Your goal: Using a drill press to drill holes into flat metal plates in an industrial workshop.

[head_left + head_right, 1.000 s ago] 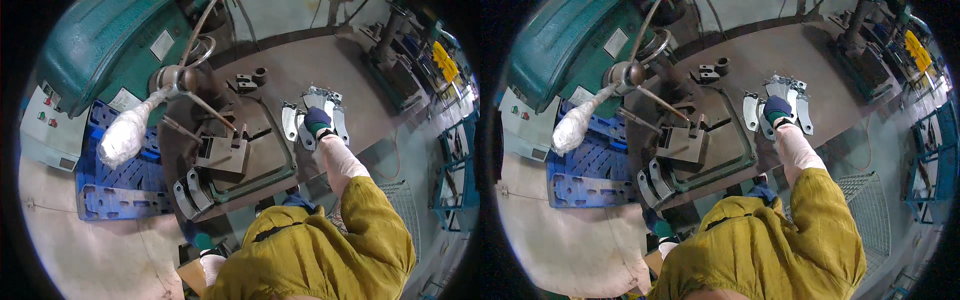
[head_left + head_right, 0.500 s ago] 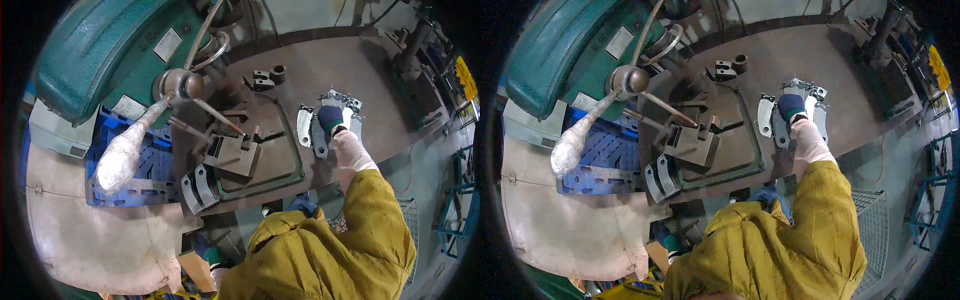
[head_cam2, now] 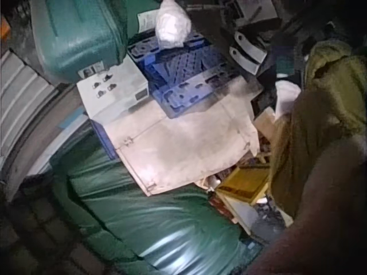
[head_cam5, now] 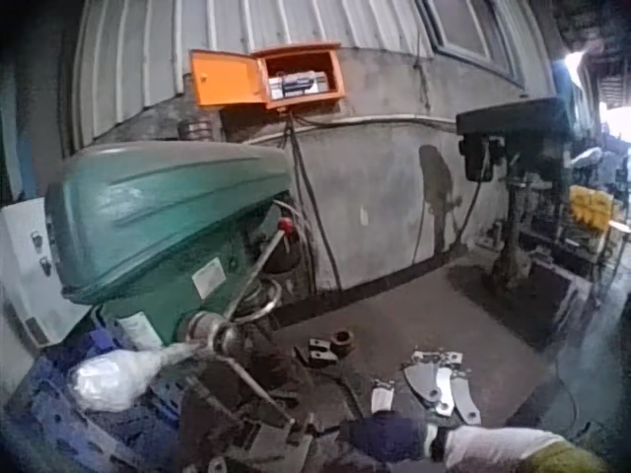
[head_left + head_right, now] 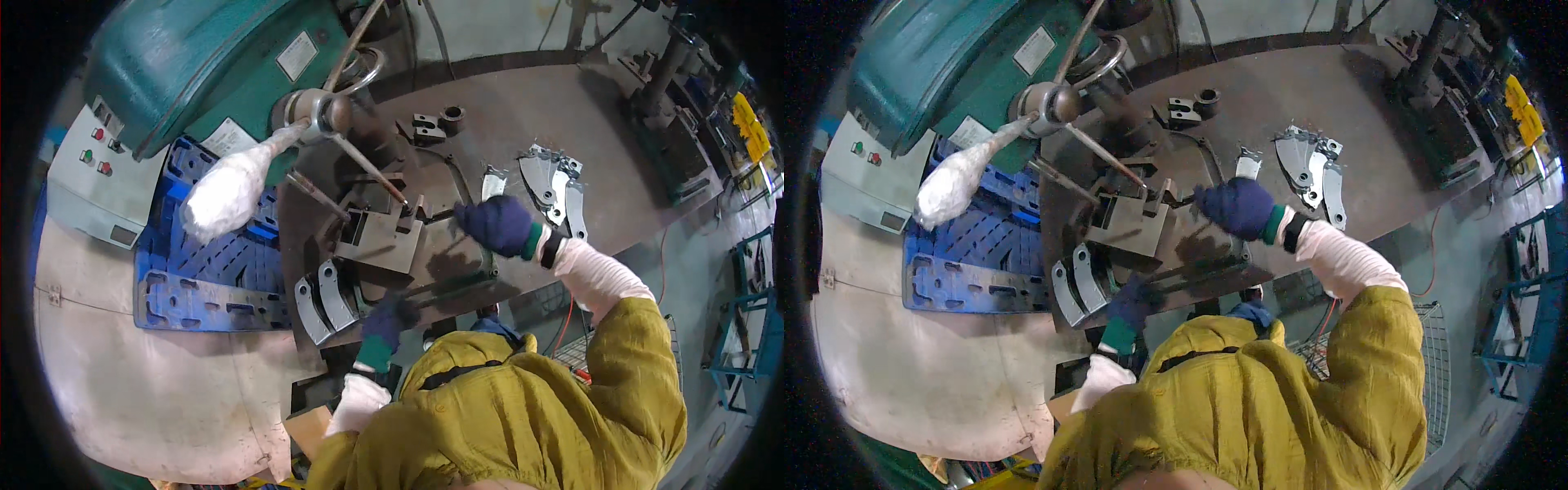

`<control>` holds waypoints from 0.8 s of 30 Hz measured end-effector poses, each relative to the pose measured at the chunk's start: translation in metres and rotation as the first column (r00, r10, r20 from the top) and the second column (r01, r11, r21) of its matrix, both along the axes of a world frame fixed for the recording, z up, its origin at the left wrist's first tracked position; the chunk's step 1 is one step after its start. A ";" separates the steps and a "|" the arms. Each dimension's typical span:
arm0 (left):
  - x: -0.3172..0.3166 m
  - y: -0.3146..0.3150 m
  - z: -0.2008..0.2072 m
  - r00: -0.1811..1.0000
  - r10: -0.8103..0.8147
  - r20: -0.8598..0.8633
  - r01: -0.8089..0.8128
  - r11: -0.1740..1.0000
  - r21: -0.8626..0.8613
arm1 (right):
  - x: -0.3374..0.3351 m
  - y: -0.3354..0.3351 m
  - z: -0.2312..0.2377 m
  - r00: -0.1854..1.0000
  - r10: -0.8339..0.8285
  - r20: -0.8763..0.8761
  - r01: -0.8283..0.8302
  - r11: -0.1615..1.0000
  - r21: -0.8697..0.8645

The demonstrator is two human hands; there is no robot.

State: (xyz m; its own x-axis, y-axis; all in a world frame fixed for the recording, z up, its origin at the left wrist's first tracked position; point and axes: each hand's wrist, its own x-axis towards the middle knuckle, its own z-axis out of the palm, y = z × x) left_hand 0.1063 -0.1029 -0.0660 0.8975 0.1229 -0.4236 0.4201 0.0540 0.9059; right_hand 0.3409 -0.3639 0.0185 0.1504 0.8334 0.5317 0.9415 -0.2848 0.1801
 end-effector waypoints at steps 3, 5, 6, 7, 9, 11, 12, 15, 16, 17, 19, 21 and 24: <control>0.042 -0.028 0.012 0.989 -0.102 -0.111 -0.047 0.492 -0.870 | -0.024 0.021 -0.033 0.975 0.180 -0.132 -0.170 0.982 0.084; 0.072 -0.047 0.037 0.935 -0.280 -0.216 -0.183 0.141 -0.973 | -0.049 0.025 -0.029 0.957 0.237 -0.166 -0.224 0.970 0.091; 0.071 -0.047 0.026 0.944 -0.319 0.087 0.268 0.583 -0.768 | -0.059 0.028 -0.022 0.944 0.277 -0.181 -0.263 0.960 0.100; 0.074 -0.048 0.013 0.817 -0.490 0.303 0.560 0.800 -0.214 | -0.066 0.029 -0.014 0.933 0.324 -0.158 -0.307 0.944 0.121; 0.075 -0.048 -0.002 0.843 -0.502 0.194 0.527 0.843 -0.109 | -0.082 0.028 -0.021 0.951 0.254 -0.178 -0.256 0.967 0.012; 0.077 -0.054 0.033 0.853 -0.300 -0.427 -0.224 0.527 -0.820 | -0.090 0.026 -0.020 0.939 0.252 -0.235 -0.257 0.966 0.011; 0.073 -0.054 0.041 0.855 -0.323 -0.406 -0.211 0.497 -0.841 | -0.094 0.026 -0.009 0.915 0.292 -0.278 -0.286 0.956 0.062; 0.062 -0.049 0.050 0.857 -0.324 -0.401 -0.222 0.470 -0.854 | -0.103 0.031 -0.007 0.886 0.310 -0.344 -0.319 0.947 0.031; 0.057 -0.048 0.050 0.853 -0.282 -0.439 -0.258 0.504 -0.824 | -0.106 0.034 -0.008 0.887 0.299 -0.353 -0.323 0.946 -0.011; 0.051 -0.046 0.050 0.847 -0.238 -0.476 -0.295 0.535 -0.792 | -0.111 0.036 -0.007 0.891 0.324 -0.319 -0.346 0.938 -0.013; 0.030 -0.031 0.072 0.917 -0.398 -0.039 0.366 0.875 -0.315 | -0.117 0.037 0.009 0.898 0.349 -0.268 -0.366 0.930 -0.016; 0.001 -0.011 0.063 0.801 -0.560 0.210 0.524 0.826 0.207 | -0.122 0.043 0.053 0.896 0.363 -0.257 -0.374 0.927 0.006; -0.032 0.017 0.021 0.855 -0.415 0.311 0.399 0.910 0.116 | -0.112 0.050 0.108 0.843 0.320 -0.433 -0.255 0.945 0.202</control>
State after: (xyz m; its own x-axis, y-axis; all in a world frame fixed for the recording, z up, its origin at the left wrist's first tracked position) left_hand 0.0748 -0.0858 -0.0449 0.9567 -0.2710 -0.1061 0.0809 -0.1027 0.9914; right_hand 0.2287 -0.3139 0.1264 0.1662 0.8042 0.5707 0.9515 0.0212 -0.3070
